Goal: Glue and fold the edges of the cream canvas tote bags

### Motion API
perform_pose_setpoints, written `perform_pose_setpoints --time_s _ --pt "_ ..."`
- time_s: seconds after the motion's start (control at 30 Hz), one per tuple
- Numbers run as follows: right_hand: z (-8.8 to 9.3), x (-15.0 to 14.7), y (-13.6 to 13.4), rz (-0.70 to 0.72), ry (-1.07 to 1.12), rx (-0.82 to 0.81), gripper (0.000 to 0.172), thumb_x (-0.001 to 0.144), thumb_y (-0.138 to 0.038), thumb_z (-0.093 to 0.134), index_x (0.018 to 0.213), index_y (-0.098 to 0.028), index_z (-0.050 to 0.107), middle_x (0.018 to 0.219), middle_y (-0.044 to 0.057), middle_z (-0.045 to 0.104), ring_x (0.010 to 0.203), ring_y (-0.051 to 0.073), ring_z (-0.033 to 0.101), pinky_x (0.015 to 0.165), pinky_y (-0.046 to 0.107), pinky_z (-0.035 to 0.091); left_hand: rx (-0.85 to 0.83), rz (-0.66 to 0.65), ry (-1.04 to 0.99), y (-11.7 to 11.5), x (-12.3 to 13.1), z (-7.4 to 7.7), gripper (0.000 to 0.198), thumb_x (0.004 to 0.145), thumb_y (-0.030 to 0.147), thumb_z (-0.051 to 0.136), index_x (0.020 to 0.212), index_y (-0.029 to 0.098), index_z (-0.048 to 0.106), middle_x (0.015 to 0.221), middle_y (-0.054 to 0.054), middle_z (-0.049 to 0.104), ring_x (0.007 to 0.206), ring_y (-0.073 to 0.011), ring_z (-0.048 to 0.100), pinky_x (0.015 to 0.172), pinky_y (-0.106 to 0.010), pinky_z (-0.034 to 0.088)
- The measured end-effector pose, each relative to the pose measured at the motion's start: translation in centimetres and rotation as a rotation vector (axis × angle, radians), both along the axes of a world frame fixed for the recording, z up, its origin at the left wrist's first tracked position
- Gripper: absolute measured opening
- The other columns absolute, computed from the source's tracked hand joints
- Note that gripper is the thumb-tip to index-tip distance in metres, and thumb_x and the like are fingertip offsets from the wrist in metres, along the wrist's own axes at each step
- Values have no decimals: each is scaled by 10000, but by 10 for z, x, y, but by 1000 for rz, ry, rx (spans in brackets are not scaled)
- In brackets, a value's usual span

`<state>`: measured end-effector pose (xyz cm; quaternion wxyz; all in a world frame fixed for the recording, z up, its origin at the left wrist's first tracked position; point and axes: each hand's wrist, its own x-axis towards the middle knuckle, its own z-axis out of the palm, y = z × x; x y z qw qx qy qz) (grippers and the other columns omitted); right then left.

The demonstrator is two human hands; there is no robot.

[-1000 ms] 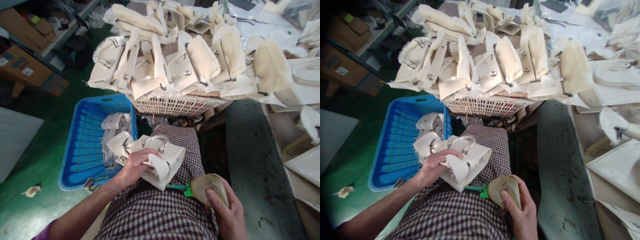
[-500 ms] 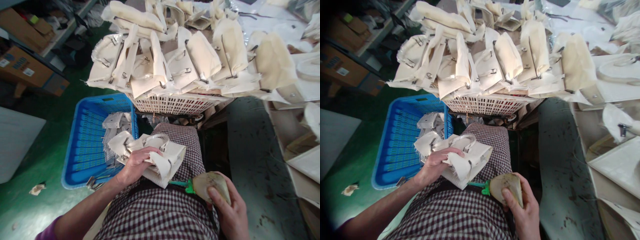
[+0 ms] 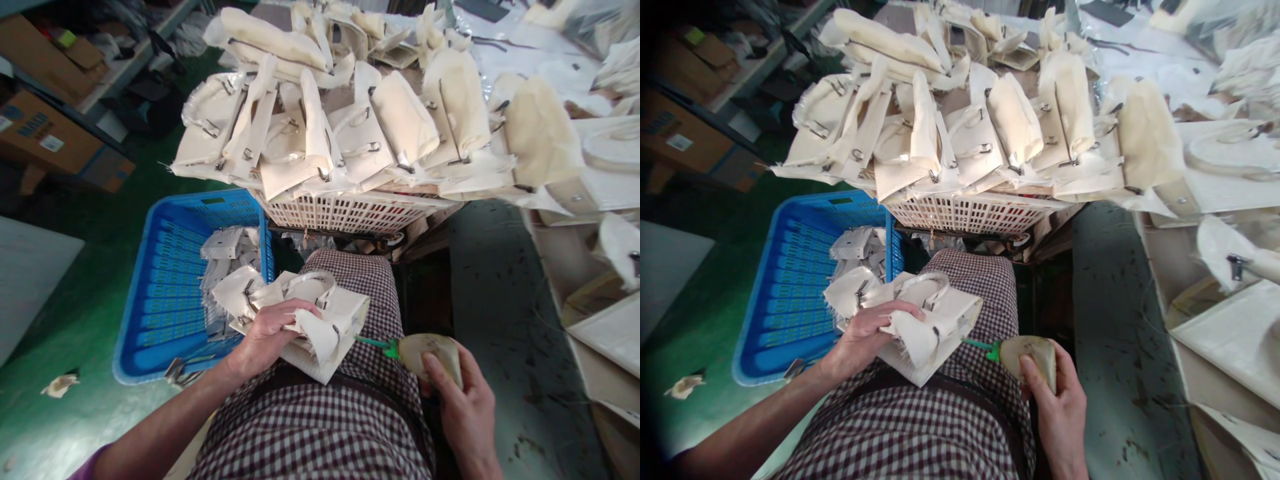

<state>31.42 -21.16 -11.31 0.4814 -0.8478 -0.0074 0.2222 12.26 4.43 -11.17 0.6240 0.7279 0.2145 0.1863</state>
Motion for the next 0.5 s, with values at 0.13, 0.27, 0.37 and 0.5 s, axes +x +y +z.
perform_pose_setpoints --time_s 0.13,0.27,0.37,0.5 --pt "-4 1 -4 -36 3 30 621 654 -603 807 1099 -197 658 856 45 695 715 211 623 577 272 495 45 -1 -15 0 0 -2 191 903 334 685 856 168 765 975 -94 772 912 -207 723 873 -309 573" --pt "-2 -8 -7 26 152 105 644 640 -576 824 1136 -204 650 932 63 706 773 242 639 545 275 516 133 -29 -22 1 0 -5 182 922 306 656 865 165 756 980 -88 768 923 -192 724 872 -283 568" --pt "1 -14 -5 43 213 111 702 602 -584 837 1153 -193 646 969 82 715 775 255 647 535 289 545 161 -43 -25 2 0 -6 156 926 268 649 866 164 749 997 -86 763 939 -187 723 878 -274 565" --pt "4 -15 1 46 135 63 689 620 -604 816 1141 -186 645 985 93 718 810 263 662 559 289 568 189 -58 -41 1 2 -4 132 925 223 648 863 158 745 993 -88 760 936 -180 727 869 -257 565"
